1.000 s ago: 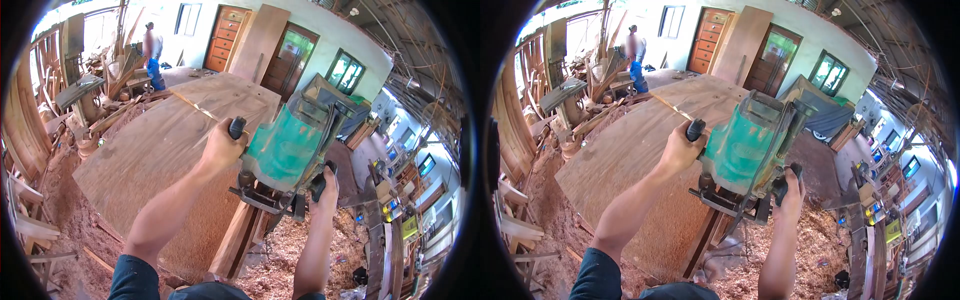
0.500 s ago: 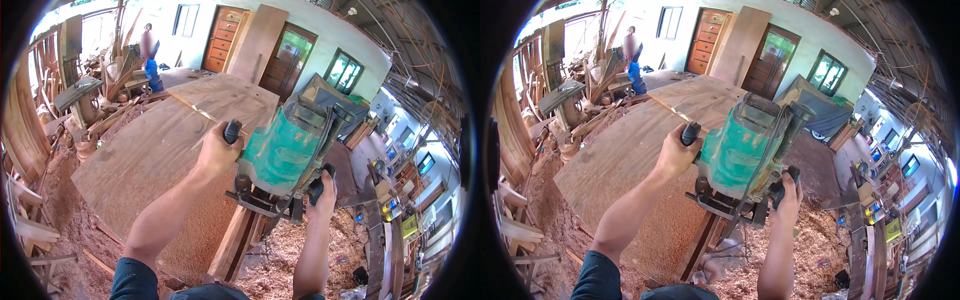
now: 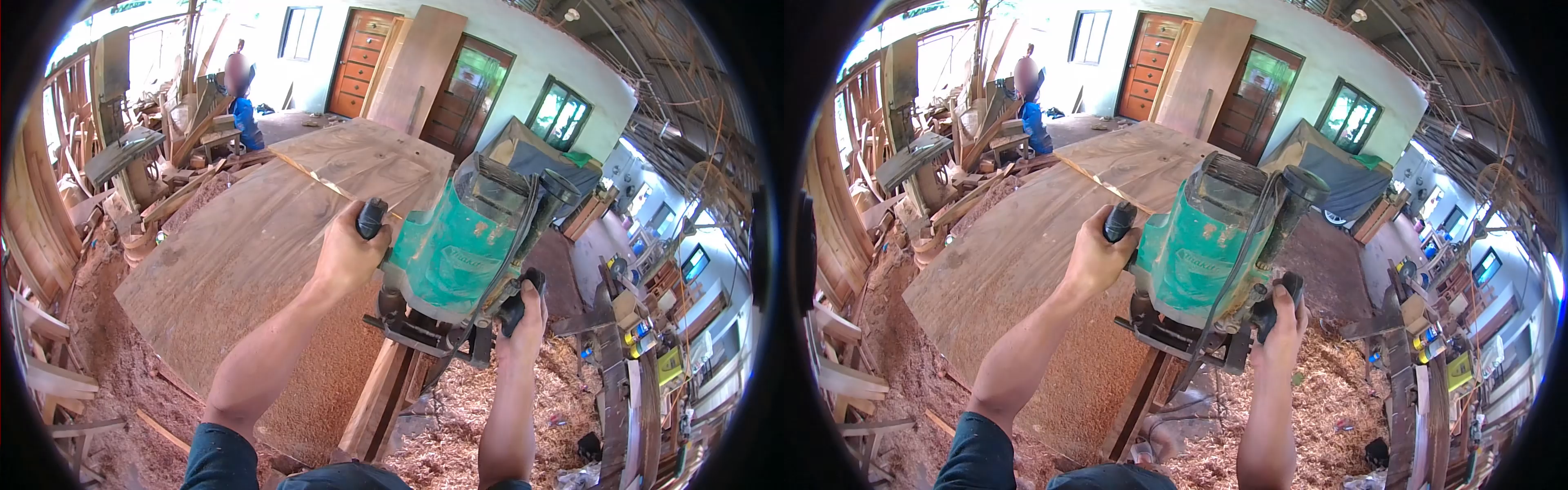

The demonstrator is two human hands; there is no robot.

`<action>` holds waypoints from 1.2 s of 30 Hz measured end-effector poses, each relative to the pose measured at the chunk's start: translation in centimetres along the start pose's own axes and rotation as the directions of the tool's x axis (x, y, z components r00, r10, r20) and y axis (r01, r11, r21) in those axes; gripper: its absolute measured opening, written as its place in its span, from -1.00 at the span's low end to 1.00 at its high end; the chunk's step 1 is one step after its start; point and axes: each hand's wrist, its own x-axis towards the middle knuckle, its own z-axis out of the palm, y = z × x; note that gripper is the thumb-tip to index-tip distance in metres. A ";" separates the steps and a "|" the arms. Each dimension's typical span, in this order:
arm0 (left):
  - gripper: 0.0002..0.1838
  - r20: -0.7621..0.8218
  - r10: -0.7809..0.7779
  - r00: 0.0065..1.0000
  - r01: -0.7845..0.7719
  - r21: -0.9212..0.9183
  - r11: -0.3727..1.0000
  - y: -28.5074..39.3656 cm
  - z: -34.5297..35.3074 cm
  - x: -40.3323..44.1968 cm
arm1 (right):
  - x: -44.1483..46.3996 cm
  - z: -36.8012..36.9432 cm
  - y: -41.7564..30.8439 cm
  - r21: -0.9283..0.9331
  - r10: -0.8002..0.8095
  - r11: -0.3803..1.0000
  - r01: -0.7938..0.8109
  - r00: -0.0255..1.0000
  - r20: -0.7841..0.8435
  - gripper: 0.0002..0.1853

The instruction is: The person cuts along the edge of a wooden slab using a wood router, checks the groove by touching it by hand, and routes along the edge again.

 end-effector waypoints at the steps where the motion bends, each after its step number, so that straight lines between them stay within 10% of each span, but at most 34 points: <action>1: -0.72 0.003 0.000 1.000 0.000 -0.001 1.000 0.0 0.0 0.0 | 0.0 -0.1 0.0 -0.005 -0.005 1.000 0.005 1.000 0.002 -0.63; 29: -0.55 0.044 -0.039 0.998 0.039 -0.001 0.999 -0.1 -0.9 -1.6 | -2.3 1.4 -0.2 -0.360 -0.198 0.917 0.171 0.979 -0.040 -0.74; 32: -0.46 -0.045 -0.059 0.997 0.029 -0.497 0.868 -3.0 0.0 -5.3 | -1.9 1.2 0.2 -0.355 -0.209 0.917 0.185 0.978 -0.030 -0.75; 36: -0.35 0.210 -0.381 0.900 0.428 -0.581 0.692 -5.7 1.5 -14.6 | -2.3 1.4 0.2 -0.346 -0.249 0.912 0.221 0.968 -0.037 -0.75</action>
